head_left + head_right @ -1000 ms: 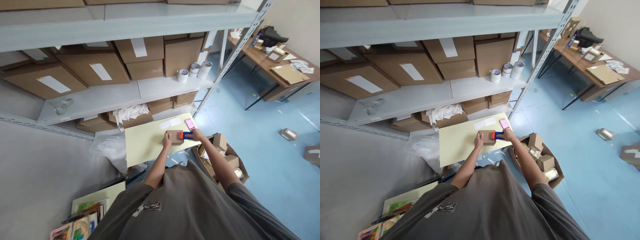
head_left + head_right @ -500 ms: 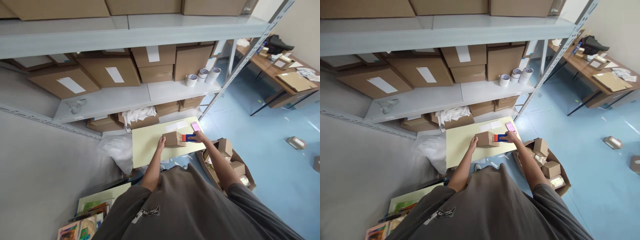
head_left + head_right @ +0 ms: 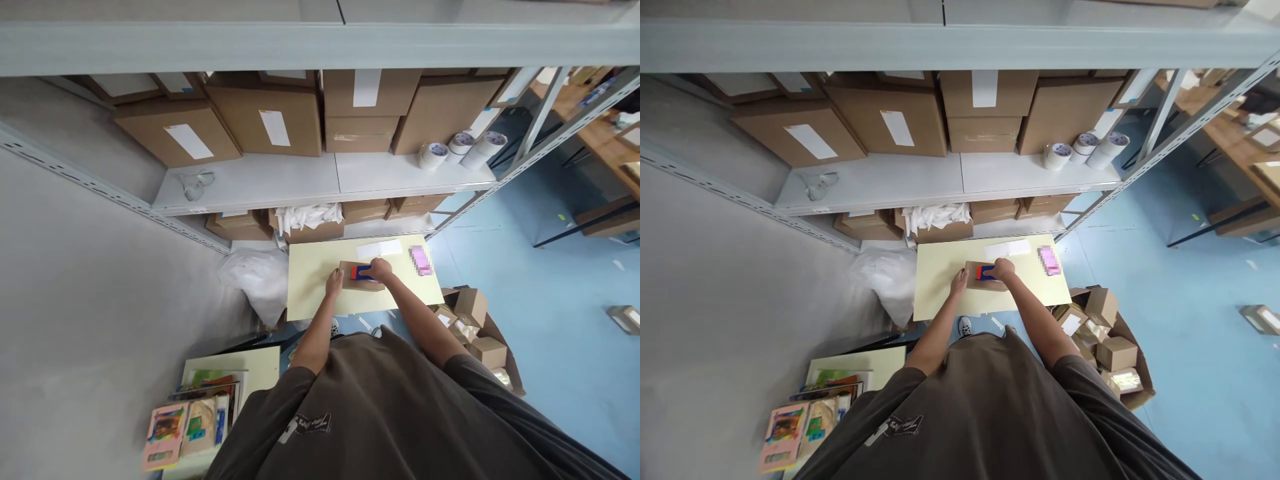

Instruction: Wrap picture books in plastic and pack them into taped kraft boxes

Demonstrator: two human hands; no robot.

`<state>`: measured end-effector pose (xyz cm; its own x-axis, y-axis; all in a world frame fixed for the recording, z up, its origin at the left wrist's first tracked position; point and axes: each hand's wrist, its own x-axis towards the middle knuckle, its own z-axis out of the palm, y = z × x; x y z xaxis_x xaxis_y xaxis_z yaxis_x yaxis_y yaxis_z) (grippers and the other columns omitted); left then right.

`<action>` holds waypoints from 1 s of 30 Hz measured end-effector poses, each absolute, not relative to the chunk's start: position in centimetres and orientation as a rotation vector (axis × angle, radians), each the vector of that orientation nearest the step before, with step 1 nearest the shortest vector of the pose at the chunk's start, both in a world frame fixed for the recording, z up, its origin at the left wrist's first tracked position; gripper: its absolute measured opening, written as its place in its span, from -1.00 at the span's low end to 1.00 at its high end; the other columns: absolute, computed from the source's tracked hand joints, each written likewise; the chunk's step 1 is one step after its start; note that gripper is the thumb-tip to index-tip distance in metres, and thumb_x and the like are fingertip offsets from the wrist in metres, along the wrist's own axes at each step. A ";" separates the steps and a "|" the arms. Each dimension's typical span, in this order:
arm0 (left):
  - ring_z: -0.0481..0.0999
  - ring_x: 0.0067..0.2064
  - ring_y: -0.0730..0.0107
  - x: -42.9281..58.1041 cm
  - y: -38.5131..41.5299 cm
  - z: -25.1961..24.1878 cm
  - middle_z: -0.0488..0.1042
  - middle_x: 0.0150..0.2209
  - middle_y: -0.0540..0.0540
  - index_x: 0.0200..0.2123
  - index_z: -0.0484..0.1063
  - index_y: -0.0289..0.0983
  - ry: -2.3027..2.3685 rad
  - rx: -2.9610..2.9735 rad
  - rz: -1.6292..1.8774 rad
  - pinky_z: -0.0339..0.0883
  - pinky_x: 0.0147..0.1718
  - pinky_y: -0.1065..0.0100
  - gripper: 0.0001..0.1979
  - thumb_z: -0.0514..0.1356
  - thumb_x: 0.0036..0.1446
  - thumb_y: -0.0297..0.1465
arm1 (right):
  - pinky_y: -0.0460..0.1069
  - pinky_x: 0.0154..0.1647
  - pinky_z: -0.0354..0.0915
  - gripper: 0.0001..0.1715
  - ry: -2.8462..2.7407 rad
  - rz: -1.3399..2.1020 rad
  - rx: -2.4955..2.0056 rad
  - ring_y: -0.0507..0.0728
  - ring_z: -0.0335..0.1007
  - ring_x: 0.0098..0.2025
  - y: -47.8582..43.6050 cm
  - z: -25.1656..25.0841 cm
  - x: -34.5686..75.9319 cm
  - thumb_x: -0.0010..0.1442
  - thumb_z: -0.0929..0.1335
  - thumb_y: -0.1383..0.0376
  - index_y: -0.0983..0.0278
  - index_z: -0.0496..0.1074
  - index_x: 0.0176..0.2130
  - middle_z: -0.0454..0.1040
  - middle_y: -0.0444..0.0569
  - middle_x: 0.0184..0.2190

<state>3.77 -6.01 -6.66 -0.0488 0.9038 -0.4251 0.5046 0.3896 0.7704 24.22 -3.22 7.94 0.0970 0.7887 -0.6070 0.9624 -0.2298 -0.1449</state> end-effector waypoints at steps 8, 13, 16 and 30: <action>0.58 0.21 0.06 9.1 -5.5 -6.1 0.56 0.23 -0.26 0.38 0.32 -0.19 1.748 1.276 0.318 0.41 0.12 0.18 -0.44 -0.11 0.53 -0.07 | -0.03 -0.25 0.39 -0.20 1.701 -0.835 2.148 0.27 0.62 -0.10 -4.2 7.6 26.5 0.10 0.55 -0.24 0.35 0.59 0.01 0.66 0.21 -0.11; 0.57 0.21 0.00 12.3 -7.2 -5.5 0.55 0.24 -0.31 0.38 0.31 -0.24 1.810 1.311 0.301 0.41 0.11 0.15 -0.45 -0.13 0.54 -0.14 | -0.04 -0.27 0.37 -0.21 1.709 -0.872 2.164 0.25 0.61 -0.16 -6.5 7.4 32.6 0.10 0.53 -0.28 0.32 0.61 -0.05 0.66 0.19 -0.15; 0.58 0.20 -0.03 13.1 -7.4 -5.4 0.58 0.20 -0.33 0.37 0.33 -0.26 1.844 1.309 0.284 0.41 0.11 0.13 -0.46 -0.14 0.53 -0.17 | -0.04 -0.31 0.35 -0.23 1.685 -0.841 2.174 0.24 0.61 -0.19 -8.9 7.7 39.1 0.11 0.52 -0.30 0.32 0.63 -0.12 0.66 0.20 -0.17; 0.60 0.15 0.09 8.8 -5.5 -6.4 0.64 0.10 -0.28 0.08 0.53 -0.25 1.698 1.215 0.453 0.42 0.13 0.19 -0.55 -0.01 0.50 -0.10 | -0.06 -0.32 0.27 -0.33 1.565 -0.836 2.308 0.20 0.56 -0.20 -11.6 6.8 47.0 0.15 0.52 -0.23 0.31 0.64 -0.17 0.66 0.14 -0.19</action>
